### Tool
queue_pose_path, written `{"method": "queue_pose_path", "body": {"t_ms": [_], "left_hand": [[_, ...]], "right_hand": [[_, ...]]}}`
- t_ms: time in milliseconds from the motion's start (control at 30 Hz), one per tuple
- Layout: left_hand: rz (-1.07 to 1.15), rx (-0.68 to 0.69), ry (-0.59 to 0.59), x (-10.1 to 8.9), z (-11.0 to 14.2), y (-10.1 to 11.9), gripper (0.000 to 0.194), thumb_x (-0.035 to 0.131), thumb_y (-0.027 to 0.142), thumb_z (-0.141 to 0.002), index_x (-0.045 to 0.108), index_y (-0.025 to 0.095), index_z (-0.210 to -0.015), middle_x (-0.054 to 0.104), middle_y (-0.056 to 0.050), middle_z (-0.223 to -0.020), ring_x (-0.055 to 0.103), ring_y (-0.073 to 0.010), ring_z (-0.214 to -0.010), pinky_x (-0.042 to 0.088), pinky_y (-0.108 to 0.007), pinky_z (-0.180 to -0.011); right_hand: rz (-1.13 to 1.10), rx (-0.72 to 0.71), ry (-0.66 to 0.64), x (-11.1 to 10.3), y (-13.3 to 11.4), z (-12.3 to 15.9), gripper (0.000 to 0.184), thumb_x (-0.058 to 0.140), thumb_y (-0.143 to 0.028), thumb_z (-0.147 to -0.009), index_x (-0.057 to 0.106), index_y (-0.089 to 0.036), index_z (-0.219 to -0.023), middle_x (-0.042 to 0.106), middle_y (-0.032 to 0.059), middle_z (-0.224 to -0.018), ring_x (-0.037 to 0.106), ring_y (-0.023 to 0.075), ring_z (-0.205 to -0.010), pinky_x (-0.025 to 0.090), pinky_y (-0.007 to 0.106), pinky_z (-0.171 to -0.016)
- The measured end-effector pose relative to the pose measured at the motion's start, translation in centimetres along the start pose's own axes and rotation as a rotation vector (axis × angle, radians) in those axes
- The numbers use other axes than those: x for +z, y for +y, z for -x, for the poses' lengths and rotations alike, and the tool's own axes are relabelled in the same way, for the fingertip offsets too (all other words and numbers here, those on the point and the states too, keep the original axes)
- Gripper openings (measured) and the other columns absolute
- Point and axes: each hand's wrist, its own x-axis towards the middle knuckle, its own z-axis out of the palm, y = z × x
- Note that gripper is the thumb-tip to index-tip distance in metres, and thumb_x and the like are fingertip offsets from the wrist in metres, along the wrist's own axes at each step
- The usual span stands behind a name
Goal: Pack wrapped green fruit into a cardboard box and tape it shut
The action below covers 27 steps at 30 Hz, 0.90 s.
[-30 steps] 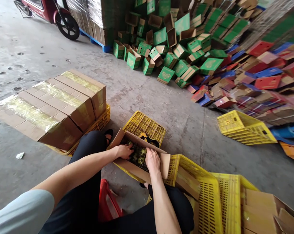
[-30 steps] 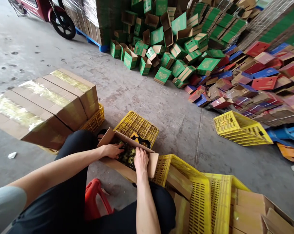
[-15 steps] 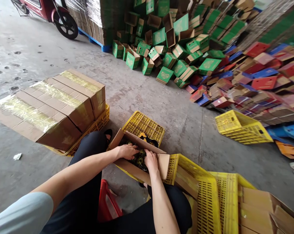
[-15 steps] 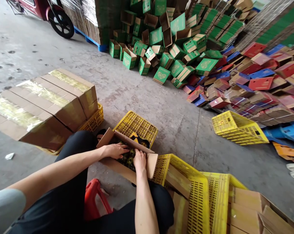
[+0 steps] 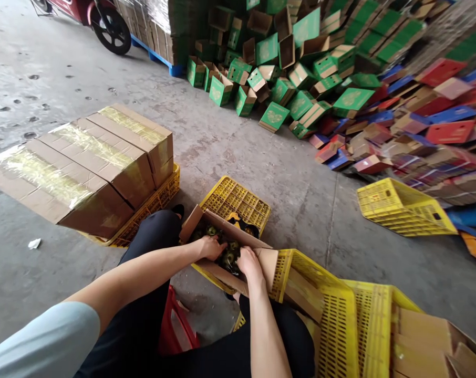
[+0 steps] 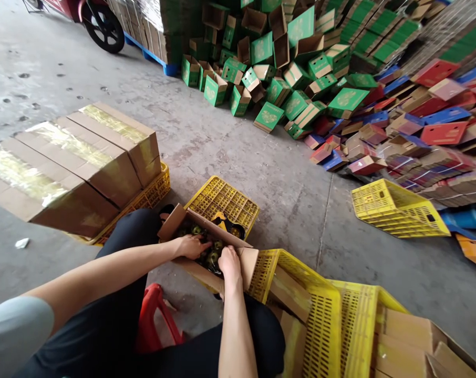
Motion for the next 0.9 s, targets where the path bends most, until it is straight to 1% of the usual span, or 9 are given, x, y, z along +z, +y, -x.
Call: {"method": "queue_pose_path", "body": {"t_ms": [100, 200, 267, 333, 400, 467, 567, 733, 900], "left_hand": [[-0.011, -0.057, 0.013, -0.1, 0.2, 0.4, 0.039, 0.056, 0.018, -0.091, 0.063, 0.012, -0.129, 0.074, -0.019, -0.113, 0.06, -0.0338, -0.128, 0.055, -0.04, -0.094], [-0.009, -0.072, 0.073, -0.9, 0.2, 0.8, 0.034, 0.051, 0.018, -0.094, 0.064, 0.012, -0.124, 0.071, -0.02, -0.119, 0.068, -0.0328, -0.114, 0.056, -0.041, -0.092], [0.001, -0.052, 0.143, -1.5, 0.1, 1.0, 0.034, 0.048, 0.02, -0.095, 0.063, 0.011, -0.125, 0.067, -0.02, -0.123, 0.069, -0.0307, -0.109, 0.057, -0.041, -0.092], [0.008, 0.039, 0.184, -1.7, 0.1, 1.0, 0.035, 0.05, 0.021, -0.095, 0.062, 0.013, -0.127, 0.064, -0.018, -0.129, 0.067, -0.0285, -0.113, 0.054, -0.038, -0.099], [0.003, 0.118, 0.157, -1.4, 0.1, 1.0, 0.038, 0.056, 0.024, -0.093, 0.061, 0.015, -0.129, 0.061, -0.015, -0.134, 0.061, -0.0283, -0.123, 0.05, -0.037, -0.105], [-0.006, 0.101, 0.11, -0.8, 0.1, 0.8, 0.04, 0.06, 0.027, -0.092, 0.062, 0.018, -0.131, 0.058, -0.013, -0.139, 0.057, -0.0302, -0.128, 0.049, -0.038, -0.106], [-0.001, 0.033, 0.08, -0.2, 0.0, 0.4, 0.037, 0.062, 0.029, -0.092, 0.065, 0.021, -0.128, 0.057, -0.013, -0.141, 0.058, -0.0314, -0.128, 0.051, -0.04, -0.104], [0.02, 0.005, 0.071, -0.2, -0.4, -0.3, 0.043, 0.065, 0.029, -0.09, 0.064, 0.024, -0.133, 0.055, -0.011, -0.148, 0.055, -0.0319, -0.133, 0.051, -0.039, -0.103], [-0.005, 0.042, 0.021, 0.4, 0.0, -0.7, 0.068, 0.068, 0.025, -0.086, 0.048, 0.029, -0.151, 0.035, -0.01, -0.165, 0.043, -0.0365, -0.145, 0.046, -0.049, -0.109]], "right_hand": [[-0.028, -0.021, -0.057, 0.2, 0.1, -0.2, 0.056, 0.04, 0.009, -0.081, 0.069, -0.005, -0.126, 0.064, 0.0248, -0.136, 0.064, 0.026, -0.127, 0.048, 0.034, -0.109], [-0.075, -0.081, -0.099, 0.7, 0.0, 0.1, 0.073, 0.044, 0.009, -0.076, 0.056, -0.01, -0.146, 0.045, 0.0188, -0.159, 0.049, 0.0228, -0.143, 0.041, 0.032, -0.117], [-0.114, -0.111, -0.114, 1.0, -0.1, 0.3, 0.082, 0.046, 0.008, -0.073, 0.048, -0.013, -0.153, 0.036, 0.0152, -0.165, 0.043, 0.0221, -0.148, 0.04, 0.033, -0.119], [-0.155, -0.129, -0.111, 1.2, -0.1, 0.3, 0.082, 0.047, 0.007, -0.073, 0.049, -0.014, -0.152, 0.04, 0.0138, -0.163, 0.044, 0.0223, -0.147, 0.04, 0.035, -0.119], [-0.188, -0.134, -0.092, 1.0, 0.2, 0.2, 0.071, 0.045, 0.005, -0.076, 0.06, -0.015, -0.143, 0.051, 0.0114, -0.156, 0.049, 0.0218, -0.144, 0.041, 0.036, -0.119], [-0.206, -0.118, -0.056, 0.4, 0.8, 0.0, 0.062, 0.04, 0.001, -0.084, 0.067, -0.017, -0.136, 0.06, 0.008, -0.148, 0.054, 0.0197, -0.14, 0.042, 0.035, -0.118], [-0.21, -0.042, 0.012, -0.5, 1.7, -0.1, 0.06, 0.032, -0.003, -0.091, 0.063, -0.016, -0.141, 0.064, 0.0091, -0.144, 0.057, 0.0197, -0.136, 0.042, 0.035, -0.118], [-0.198, 0.021, -0.005, 0.1, 1.6, 0.2, 0.066, 0.039, 0.0, -0.086, 0.056, -0.017, -0.147, 0.061, 0.0086, -0.148, 0.058, 0.0188, -0.135, 0.044, 0.03, -0.115], [-0.172, 0.056, -0.041, 0.7, 0.9, 0.0, 0.061, 0.042, -0.001, -0.086, 0.063, -0.016, -0.141, 0.068, 0.0134, -0.137, 0.065, 0.0235, -0.127, 0.049, 0.034, -0.109]]}}
